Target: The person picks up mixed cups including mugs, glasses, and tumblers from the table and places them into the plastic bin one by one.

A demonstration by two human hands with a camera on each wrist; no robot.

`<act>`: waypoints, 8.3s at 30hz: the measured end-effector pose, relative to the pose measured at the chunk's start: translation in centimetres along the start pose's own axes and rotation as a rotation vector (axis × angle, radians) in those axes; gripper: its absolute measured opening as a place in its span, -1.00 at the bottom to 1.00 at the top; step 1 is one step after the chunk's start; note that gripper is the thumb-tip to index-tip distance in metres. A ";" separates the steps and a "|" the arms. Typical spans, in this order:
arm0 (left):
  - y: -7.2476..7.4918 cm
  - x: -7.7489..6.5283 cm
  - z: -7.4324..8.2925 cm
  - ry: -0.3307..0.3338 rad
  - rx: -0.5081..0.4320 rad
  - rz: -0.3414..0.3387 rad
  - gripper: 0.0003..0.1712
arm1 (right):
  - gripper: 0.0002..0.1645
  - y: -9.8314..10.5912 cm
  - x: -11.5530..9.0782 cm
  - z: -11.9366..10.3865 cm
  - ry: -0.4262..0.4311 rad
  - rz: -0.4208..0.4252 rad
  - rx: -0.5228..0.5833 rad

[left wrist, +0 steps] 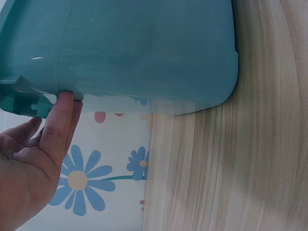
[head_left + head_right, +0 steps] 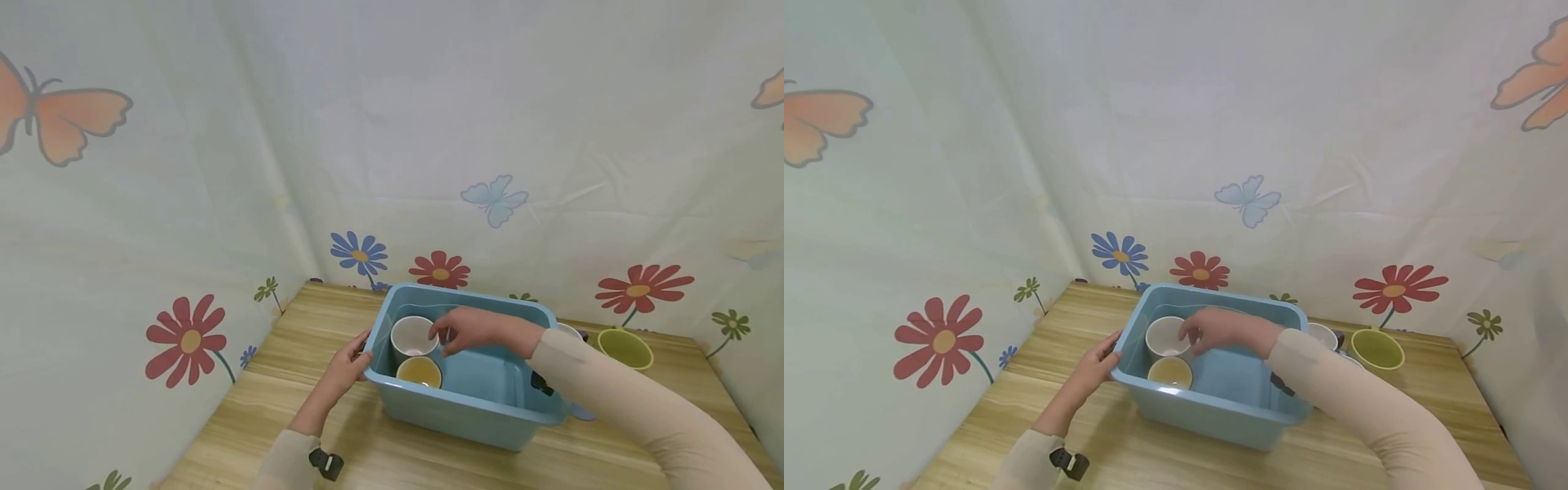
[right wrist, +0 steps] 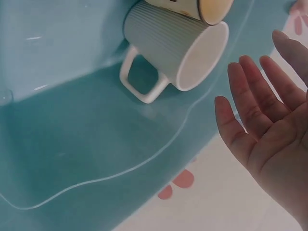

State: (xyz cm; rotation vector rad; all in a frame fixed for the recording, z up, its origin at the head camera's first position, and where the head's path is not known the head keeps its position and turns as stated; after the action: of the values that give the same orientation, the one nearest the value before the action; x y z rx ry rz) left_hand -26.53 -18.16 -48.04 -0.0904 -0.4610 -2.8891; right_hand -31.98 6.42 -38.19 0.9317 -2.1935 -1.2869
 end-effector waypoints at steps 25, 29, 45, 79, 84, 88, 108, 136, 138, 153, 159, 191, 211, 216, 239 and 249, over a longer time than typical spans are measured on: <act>0.0 -0.1 0.1 0.005 -0.011 0.012 -0.33 | -0.52 4.2 -4.2 0.0 -0.029 0.139 0.073; 0.0 0.0 0.1 0.003 -0.009 0.009 -0.33 | -0.53 4.5 -4.6 0.2 -0.025 0.153 0.077; -0.1 0.0 0.2 0.000 -0.010 0.008 -0.33 | -0.55 6.2 -7.3 1.3 -0.020 0.263 0.104; -0.2 0.1 -0.1 0.014 -0.005 0.006 -0.33 | -0.53 8.3 -15.1 4.2 -0.115 0.410 0.069; -0.2 0.1 -0.1 0.013 -0.003 0.006 -0.33 | -0.50 8.7 -16.3 4.5 -0.148 0.458 0.034; -0.2 0.1 -0.1 0.000 0.004 0.001 -0.33 | -0.49 9.0 -17.0 4.8 -0.142 0.488 0.016; -0.2 -0.2 0.1 0.015 -0.007 0.005 -0.33 | -0.52 10.1 -21.5 8.1 -0.199 0.613 -0.072; -0.3 0.1 -0.2 0.008 -0.014 -0.008 -0.33 | -0.49 8.9 -25.4 11.5 -0.355 0.651 -0.040; -0.3 0.0 -0.2 0.011 -0.017 -0.011 -0.33 | -0.46 8.8 -25.6 11.7 -0.366 0.661 -0.035; -0.2 0.2 -0.2 0.008 -0.020 -0.017 -0.34 | -0.27 7.8 -26.5 13.3 -0.393 0.703 -0.036; -0.2 0.2 -0.1 0.012 -0.025 -0.013 -0.33 | -0.27 7.4 -26.8 13.8 -0.419 0.721 -0.023; -0.2 -0.1 -0.1 0.019 -0.027 0.000 -0.34 | -0.18 6.3 -26.2 15.7 -0.555 0.652 0.006; -0.2 -0.1 0.0 0.010 -0.023 -0.002 -0.34 | -0.05 5.8 -26.8 17.7 -0.589 0.597 0.028; -0.2 -0.1 -0.1 0.014 -0.022 0.000 -0.34 | 0.02 5.7 -26.9 18.1 -0.594 0.574 0.019; -0.2 0.1 0.0 0.020 -0.019 -0.017 -0.32 | 0.08 5.9 -26.3 19.0 -0.564 0.516 -0.057; -0.1 0.0 0.0 0.027 -0.016 -0.023 -0.32 | 0.04 6.3 -25.8 19.5 -0.544 0.499 -0.074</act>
State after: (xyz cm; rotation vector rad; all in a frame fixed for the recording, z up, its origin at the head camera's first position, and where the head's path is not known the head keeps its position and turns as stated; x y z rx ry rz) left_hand -26.60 -18.07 -48.10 -0.0493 -0.4376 -2.9130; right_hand -29.25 38.97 -42.66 -0.0321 -2.5183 -1.4589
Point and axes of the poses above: each hand's wrist, its own x-axis towards the middle knuckle, its own y-axis out of the back of the hand, z = x × y, the point moved 4 cm from there along x, towards the middle knuckle, and after that the axes turned 15 degrees about z, right-handed, at the moved point
